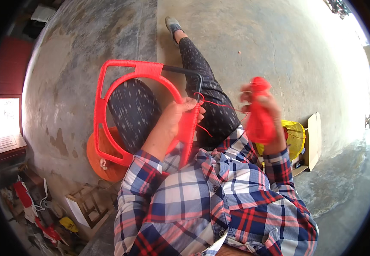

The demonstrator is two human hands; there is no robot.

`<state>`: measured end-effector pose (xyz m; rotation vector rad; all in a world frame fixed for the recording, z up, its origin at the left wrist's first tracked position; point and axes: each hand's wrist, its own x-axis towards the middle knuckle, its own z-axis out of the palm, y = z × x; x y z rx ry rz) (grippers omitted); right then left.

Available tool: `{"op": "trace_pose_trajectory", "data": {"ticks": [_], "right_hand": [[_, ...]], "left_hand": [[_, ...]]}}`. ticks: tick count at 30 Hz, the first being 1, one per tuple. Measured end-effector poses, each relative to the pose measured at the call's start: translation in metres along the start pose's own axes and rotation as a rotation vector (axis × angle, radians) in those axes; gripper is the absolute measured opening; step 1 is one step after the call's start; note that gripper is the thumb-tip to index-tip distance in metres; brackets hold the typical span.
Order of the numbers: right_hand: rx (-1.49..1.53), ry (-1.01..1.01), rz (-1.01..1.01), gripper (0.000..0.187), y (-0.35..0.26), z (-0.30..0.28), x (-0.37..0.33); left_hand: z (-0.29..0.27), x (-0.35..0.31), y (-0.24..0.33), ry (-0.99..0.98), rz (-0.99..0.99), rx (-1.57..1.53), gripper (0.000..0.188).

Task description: The recorder is weaving a stool seat by wrapping red plastic string around a red plastic frame.

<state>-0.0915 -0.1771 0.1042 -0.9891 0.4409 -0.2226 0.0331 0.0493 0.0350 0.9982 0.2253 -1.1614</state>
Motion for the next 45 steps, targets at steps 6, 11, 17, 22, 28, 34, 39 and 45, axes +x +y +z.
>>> {"op": "trace_pose_trajectory", "data": {"ticks": [6, 11, 17, 22, 28, 34, 39, 45], "right_hand": [[-0.244, -0.366, 0.248, 0.03, 0.074, 0.012, 0.015], [-0.415, -0.398, 0.165, 0.03, 0.027, 0.019, -0.005], [-0.216, 0.033, 0.073, 0.03, 0.006, -0.03, -0.001], [0.078, 0.155, -0.374, 0.031, -0.049, -0.249, 0.01], [0.12, 0.176, -0.249, 0.045, -0.016, -0.114, -0.007], [-0.997, -0.688, 0.021, 0.051, 0.055, -0.003, 0.017], [-0.641, -0.364, -0.238, 0.063, 0.062, 0.026, 0.06], [-0.108, -0.489, 0.061, 0.045, 0.06, 0.046, 0.076]], "left_hand": [[0.004, -0.001, -0.004, -0.017, 0.075, -0.018, 0.016], [0.002, 0.003, -0.002, 0.044, 0.006, -0.067, 0.018], [-0.003, 0.006, 0.0, 0.05, 0.014, -0.077, 0.012], [-0.011, 0.005, 0.003, 0.018, 0.021, -0.08, 0.012], [-0.011, 0.003, 0.006, 0.019, 0.029, -0.055, 0.012], [0.003, -0.007, 0.006, -0.091, 0.019, -0.112, 0.009], [0.019, -0.012, 0.0, -0.113, -0.012, -0.151, 0.01], [0.026, -0.009, 0.0, -0.08, 0.04, -0.057, 0.015]]}}
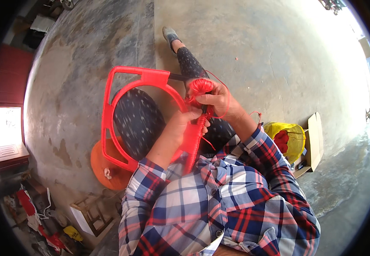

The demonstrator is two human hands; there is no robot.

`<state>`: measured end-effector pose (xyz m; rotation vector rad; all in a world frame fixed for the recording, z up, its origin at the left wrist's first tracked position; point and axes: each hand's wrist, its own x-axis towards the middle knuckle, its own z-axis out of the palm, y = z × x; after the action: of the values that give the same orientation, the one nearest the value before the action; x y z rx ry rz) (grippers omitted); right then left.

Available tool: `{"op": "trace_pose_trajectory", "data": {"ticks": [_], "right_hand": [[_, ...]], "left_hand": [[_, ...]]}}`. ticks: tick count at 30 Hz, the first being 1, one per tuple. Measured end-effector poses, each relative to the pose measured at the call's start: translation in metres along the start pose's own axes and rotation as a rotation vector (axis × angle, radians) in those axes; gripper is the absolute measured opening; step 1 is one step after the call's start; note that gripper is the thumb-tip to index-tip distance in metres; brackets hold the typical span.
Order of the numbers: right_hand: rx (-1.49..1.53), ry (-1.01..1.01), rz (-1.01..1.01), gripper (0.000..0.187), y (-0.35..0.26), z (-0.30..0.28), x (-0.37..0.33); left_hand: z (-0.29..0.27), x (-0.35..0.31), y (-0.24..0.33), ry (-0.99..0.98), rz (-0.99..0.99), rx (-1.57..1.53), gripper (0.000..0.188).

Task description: The recorder is weaving a stool seat by wrapping red plastic string around a red plastic frame.

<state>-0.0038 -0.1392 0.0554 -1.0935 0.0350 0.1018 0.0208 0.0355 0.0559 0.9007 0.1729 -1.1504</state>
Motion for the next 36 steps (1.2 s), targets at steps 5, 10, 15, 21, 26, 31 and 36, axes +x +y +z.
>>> {"op": "trace_pose_trajectory", "data": {"ticks": [5, 10, 15, 21, 26, 31, 36], "right_hand": [[-0.721, 0.332, -0.268, 0.027, -0.02, 0.0, -0.018], [-0.876, 0.233, -0.028, 0.02, -0.031, -0.011, -0.068], [-0.504, 0.094, 0.251, 0.026, -0.005, -0.066, -0.131], [0.498, 0.797, -0.498, 0.019, -0.033, -0.167, -0.17], [0.342, 0.873, -0.152, 0.015, -0.017, -0.164, -0.155], [-0.066, 0.33, 0.054, 0.053, -0.004, -0.046, -0.081], [-0.157, -0.02, 0.281, 0.02, 0.012, -0.013, -0.069]], "left_hand": [[-0.007, 0.002, -0.002, 0.013, 0.005, 0.077, 0.016], [-0.015, 0.007, 0.002, 0.085, -0.006, 0.015, 0.014], [-0.017, 0.007, 0.007, 0.087, 0.001, 0.0, 0.014], [-0.026, 0.005, 0.005, 0.069, 0.015, -0.039, 0.011], [-0.024, 0.007, 0.005, 0.089, -0.005, -0.049, 0.01], [-0.009, 0.004, 0.01, 0.077, -0.026, -0.041, 0.009], [-0.017, 0.0, 0.011, 0.077, 0.012, -0.048, 0.01]]}}
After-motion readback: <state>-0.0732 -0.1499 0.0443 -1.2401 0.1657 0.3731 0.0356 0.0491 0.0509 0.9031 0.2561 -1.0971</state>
